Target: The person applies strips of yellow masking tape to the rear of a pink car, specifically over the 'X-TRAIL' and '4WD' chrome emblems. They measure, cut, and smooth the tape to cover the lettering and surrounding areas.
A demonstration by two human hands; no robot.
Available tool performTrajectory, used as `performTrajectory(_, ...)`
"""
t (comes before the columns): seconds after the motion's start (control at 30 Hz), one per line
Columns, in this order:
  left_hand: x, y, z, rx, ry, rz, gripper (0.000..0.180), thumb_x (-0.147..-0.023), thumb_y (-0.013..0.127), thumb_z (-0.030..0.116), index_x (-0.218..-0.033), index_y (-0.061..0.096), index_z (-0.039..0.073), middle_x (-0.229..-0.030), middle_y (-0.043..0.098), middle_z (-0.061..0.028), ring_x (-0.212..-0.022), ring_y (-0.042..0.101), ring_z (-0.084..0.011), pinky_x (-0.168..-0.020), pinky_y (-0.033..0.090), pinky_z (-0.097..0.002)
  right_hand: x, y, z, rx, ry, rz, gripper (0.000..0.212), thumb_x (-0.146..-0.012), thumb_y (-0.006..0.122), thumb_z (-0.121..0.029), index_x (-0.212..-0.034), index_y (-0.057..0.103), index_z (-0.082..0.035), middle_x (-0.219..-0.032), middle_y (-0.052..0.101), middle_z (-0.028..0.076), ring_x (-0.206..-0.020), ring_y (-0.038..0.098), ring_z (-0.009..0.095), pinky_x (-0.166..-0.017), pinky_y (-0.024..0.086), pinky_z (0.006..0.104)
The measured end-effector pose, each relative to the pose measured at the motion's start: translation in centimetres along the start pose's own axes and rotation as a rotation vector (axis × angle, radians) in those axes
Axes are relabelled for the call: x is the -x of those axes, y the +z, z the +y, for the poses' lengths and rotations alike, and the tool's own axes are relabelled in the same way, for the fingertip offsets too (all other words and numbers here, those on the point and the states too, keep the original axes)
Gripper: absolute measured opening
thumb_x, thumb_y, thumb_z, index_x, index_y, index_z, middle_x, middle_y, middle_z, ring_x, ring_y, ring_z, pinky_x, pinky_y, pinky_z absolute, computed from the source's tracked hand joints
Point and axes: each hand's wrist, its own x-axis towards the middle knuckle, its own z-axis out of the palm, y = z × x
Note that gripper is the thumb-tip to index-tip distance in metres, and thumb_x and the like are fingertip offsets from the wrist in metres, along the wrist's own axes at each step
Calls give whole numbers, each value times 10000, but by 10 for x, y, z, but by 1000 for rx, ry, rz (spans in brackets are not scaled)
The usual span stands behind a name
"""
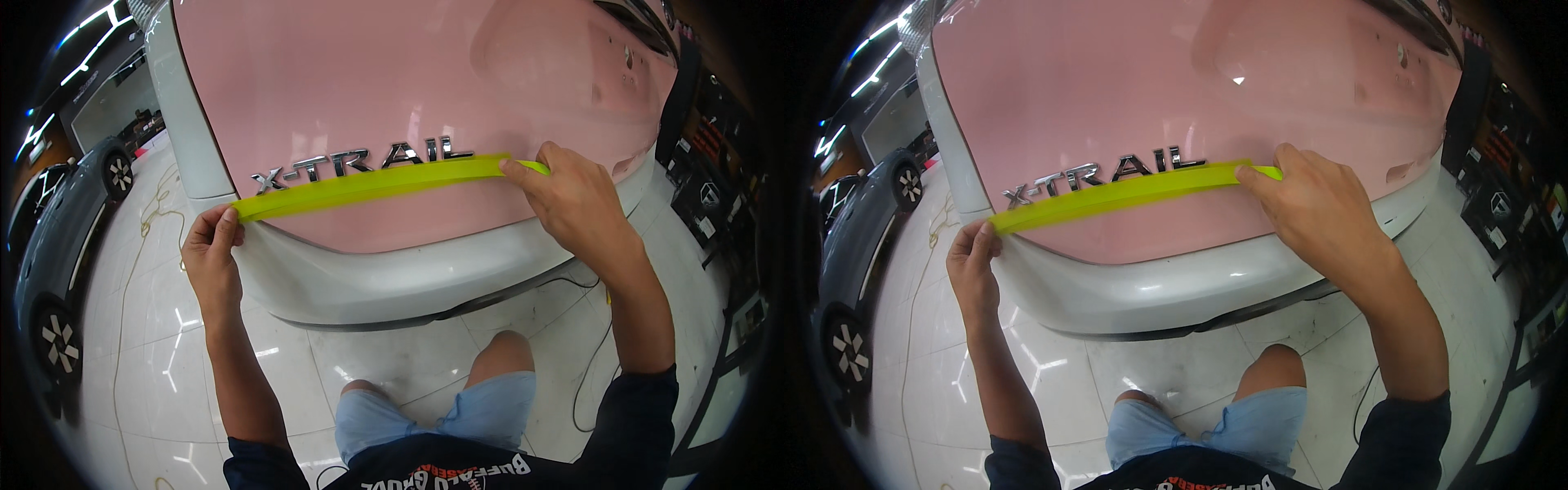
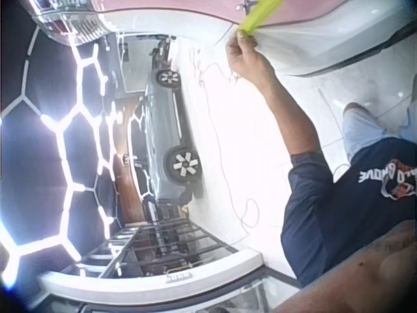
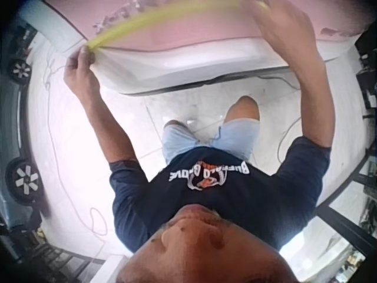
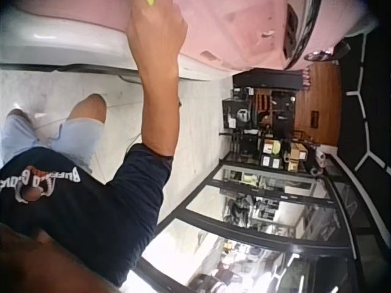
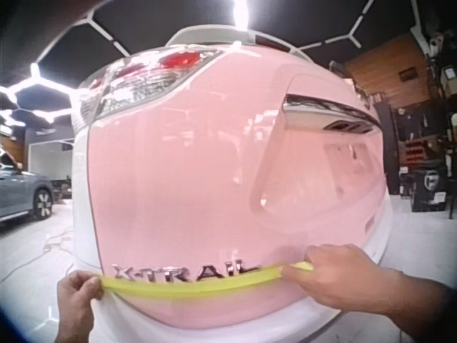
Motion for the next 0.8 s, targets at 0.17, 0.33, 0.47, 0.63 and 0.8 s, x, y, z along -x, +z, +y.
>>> performTrajectory(0.17,0,1,4,-2,-1,-11,192,-961,704,161,-1023,706,-20,-809,646,-31,-731,556,-93,-693,439,-233,-3,0,-1,33,14,-22,273,-874,664,-117,-1134,744,-97,-777,547,111,-721,616,259,-607,505,396)
performTrajectory(0.33,-1,-2,-2,44,-10,-26,187,-957,709,148,-1038,705,-20,-829,660,-35,-750,576,-95,-708,456,-236,-3,0,-5,56,47,-48,273,-884,654,-115,-1142,744,-104,-788,544,113,-740,611,263,-622,497,401)
performTrajectory(0.47,2,-4,-6,151,-14,-12,198,-958,692,145,-1052,699,-29,-841,657,-47,-774,573,-111,-744,452,-254,-1,1,-4,-11,59,-42,268,-892,646,-111,-1142,742,-104,-783,524,117,-730,587,264,-623,473,405)
performTrajectory(0.63,8,-6,-5,236,18,6,201,-962,678,142,-1059,691,-34,-823,639,-46,-778,564,-124,-770,446,-267,8,-19,-11,-90,101,-100,264,-891,641,-92,-1136,741,-96,-773,509,119,-714,568,266,-625,462,403)
performTrajectory(0.8,6,-4,-4,45,-7,-4,200,-965,674,145,-1054,693,-34,-816,630,-41,-779,552,-118,-754,430,-270,2,0,-7,-62,48,-54,269,-883,649,-87,-1135,741,-94,-767,508,121,-705,577,268,-619,470,408)
